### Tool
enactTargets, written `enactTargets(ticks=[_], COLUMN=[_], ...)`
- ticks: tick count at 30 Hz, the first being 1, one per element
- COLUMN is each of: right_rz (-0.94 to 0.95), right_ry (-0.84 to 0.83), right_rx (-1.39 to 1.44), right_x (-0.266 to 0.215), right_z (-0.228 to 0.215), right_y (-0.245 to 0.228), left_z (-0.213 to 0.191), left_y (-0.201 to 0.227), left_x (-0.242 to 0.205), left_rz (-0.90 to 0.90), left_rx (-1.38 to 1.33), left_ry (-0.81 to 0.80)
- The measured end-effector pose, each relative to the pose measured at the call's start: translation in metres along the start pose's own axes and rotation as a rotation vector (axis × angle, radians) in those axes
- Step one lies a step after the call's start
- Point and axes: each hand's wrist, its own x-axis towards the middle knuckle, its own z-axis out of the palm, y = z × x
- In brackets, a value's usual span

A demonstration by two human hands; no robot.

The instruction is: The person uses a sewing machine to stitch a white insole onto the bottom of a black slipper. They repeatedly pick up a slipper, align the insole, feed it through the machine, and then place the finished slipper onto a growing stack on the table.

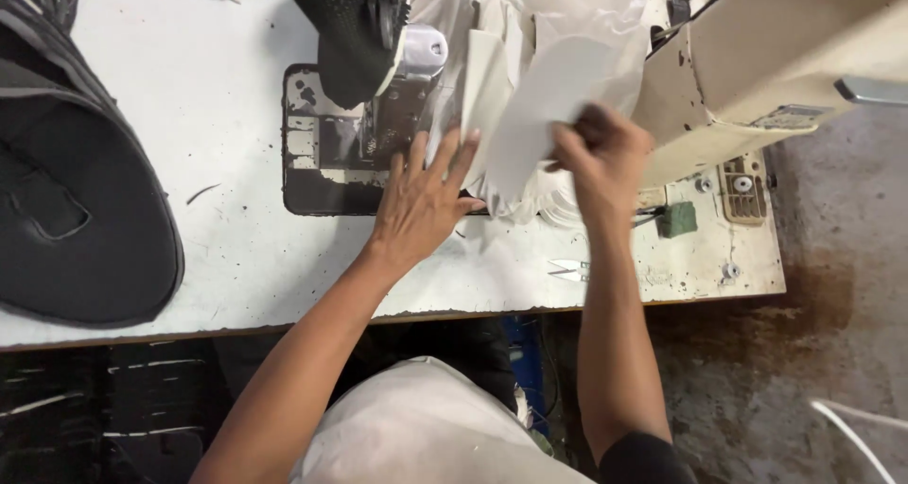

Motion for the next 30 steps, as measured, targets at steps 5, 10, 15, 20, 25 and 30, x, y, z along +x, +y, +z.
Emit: enactTargets(ticks=[5,10,15,20,25,30], right_rz=[-0.53,-0.482,-0.347,-0.168,-0.094,-0.024], right_ry=[0.24,0.212,0.142,0.167,0.1,0.043], right_rx=[0.18,0.073,0.201,0.356,0.318,0.382], right_x=[-0.031,-0.046,-0.071,-0.072,-0.07,-0.069], right_z=[-0.033,-0.018,-0.05,-0.026,0.012,0.006], right_y=[-0.018,0.008,0.08,0.06,0.025,0.045], left_z=[-0.003,-0.022,-0.121,-0.232,-0.267,-0.261], left_y=[0.008,0.002,-0.088,-0.22,-0.215,-0.118], left_x=[0.011,-0.034,-0.114,-0.175,-0.158,-0.153], left_rz=[-0.008,0.032,-0.397,-0.321,-0.282,-0.161], left_rx=[0.069,-0.006,-0.695,0.771,0.743,0.487], left_ry=[-0.063,0.178,0.594,0.474,0.437,0.63])
